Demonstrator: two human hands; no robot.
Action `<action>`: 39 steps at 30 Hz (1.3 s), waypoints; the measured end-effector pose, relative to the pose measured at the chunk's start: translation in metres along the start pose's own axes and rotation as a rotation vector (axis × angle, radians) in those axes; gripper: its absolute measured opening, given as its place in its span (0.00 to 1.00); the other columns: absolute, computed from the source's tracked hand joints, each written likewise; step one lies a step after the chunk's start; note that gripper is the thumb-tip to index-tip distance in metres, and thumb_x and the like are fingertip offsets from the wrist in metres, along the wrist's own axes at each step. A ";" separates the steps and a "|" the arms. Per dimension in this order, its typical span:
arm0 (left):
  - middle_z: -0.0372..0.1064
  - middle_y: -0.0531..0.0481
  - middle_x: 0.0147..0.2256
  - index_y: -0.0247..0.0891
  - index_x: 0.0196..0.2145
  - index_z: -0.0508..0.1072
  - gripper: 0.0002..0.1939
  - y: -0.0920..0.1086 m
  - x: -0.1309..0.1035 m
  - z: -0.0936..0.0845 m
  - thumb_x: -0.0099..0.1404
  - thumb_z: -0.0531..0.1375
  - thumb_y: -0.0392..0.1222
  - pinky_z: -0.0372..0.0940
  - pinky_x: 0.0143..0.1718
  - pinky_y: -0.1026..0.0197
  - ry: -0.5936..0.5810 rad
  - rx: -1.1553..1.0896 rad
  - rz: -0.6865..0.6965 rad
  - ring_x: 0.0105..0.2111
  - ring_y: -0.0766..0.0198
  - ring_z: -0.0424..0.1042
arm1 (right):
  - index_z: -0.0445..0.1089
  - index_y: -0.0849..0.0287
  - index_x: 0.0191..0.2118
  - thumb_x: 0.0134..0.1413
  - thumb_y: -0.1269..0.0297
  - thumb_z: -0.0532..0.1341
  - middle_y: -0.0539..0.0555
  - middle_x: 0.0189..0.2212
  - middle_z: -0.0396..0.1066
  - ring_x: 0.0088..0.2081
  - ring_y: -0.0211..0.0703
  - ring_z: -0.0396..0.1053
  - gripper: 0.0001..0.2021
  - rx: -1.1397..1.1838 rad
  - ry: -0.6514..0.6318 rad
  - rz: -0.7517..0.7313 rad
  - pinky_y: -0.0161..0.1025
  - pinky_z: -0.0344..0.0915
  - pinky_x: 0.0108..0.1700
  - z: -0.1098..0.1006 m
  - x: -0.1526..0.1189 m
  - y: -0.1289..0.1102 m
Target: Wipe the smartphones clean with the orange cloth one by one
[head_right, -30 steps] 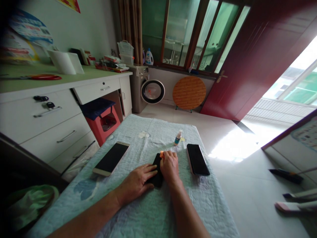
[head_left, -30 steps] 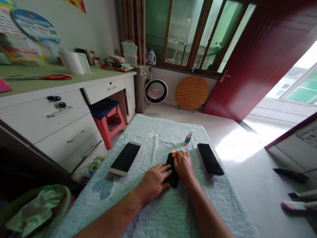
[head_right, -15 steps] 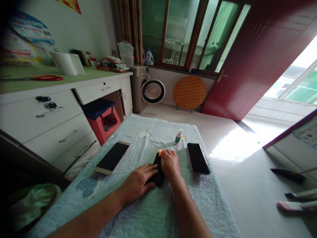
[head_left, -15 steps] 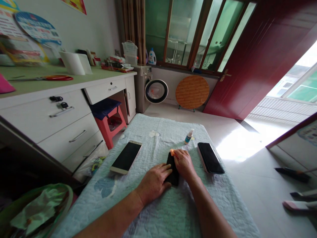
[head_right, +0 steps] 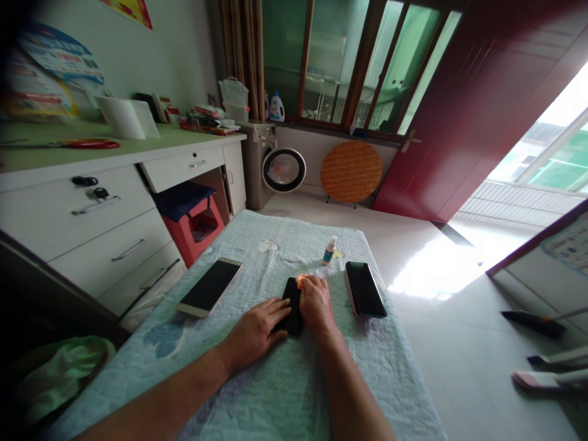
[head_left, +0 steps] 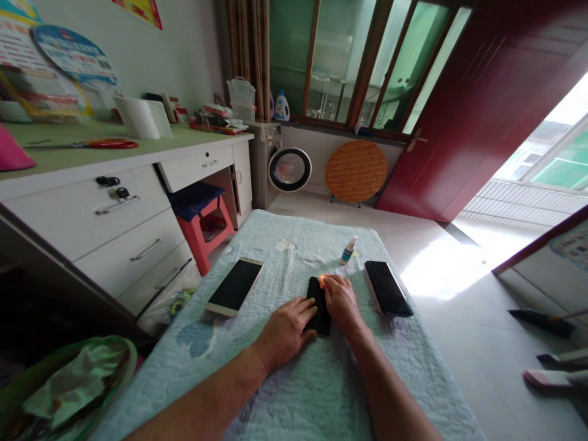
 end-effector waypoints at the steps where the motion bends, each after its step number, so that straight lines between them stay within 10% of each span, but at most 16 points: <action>1: 0.63 0.42 0.58 0.36 0.55 0.67 0.24 0.000 0.000 -0.001 0.64 0.61 0.47 0.56 0.61 0.48 0.007 -0.011 0.004 0.58 0.50 0.61 | 0.73 0.56 0.41 0.59 0.73 0.52 0.54 0.43 0.72 0.44 0.44 0.63 0.13 -0.010 -0.007 -0.020 0.38 0.56 0.47 0.001 0.001 -0.006; 11: 0.66 0.47 0.55 0.40 0.55 0.67 0.23 0.006 0.000 -0.004 0.62 0.62 0.41 0.56 0.60 0.51 0.045 -0.058 0.049 0.56 0.54 0.62 | 0.68 0.51 0.50 0.65 0.65 0.50 0.50 0.51 0.69 0.51 0.44 0.61 0.13 -0.050 -0.139 -0.088 0.42 0.51 0.52 0.016 0.010 -0.028; 25: 0.65 0.40 0.56 0.34 0.55 0.67 0.24 0.008 -0.002 0.001 0.63 0.62 0.43 0.59 0.59 0.48 0.086 0.084 -0.017 0.56 0.50 0.64 | 0.72 0.58 0.35 0.61 0.72 0.52 0.53 0.33 0.70 0.35 0.41 0.62 0.12 -0.121 -0.031 0.063 0.36 0.53 0.42 -0.003 0.005 0.013; 39: 0.67 0.39 0.54 0.33 0.53 0.68 0.23 -0.003 0.002 -0.003 0.63 0.61 0.46 0.60 0.58 0.47 0.132 0.103 -0.055 0.55 0.49 0.65 | 0.72 0.59 0.27 0.47 0.77 0.55 0.51 0.26 0.73 0.29 0.36 0.65 0.10 -0.009 -0.216 0.042 0.32 0.53 0.34 -0.021 -0.009 -0.018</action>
Point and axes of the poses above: each hand's wrist, its own x-axis towards the middle knuckle, its own z-axis out of the palm, y = z × x, the point moved 5 cm from there along x, towards the middle knuckle
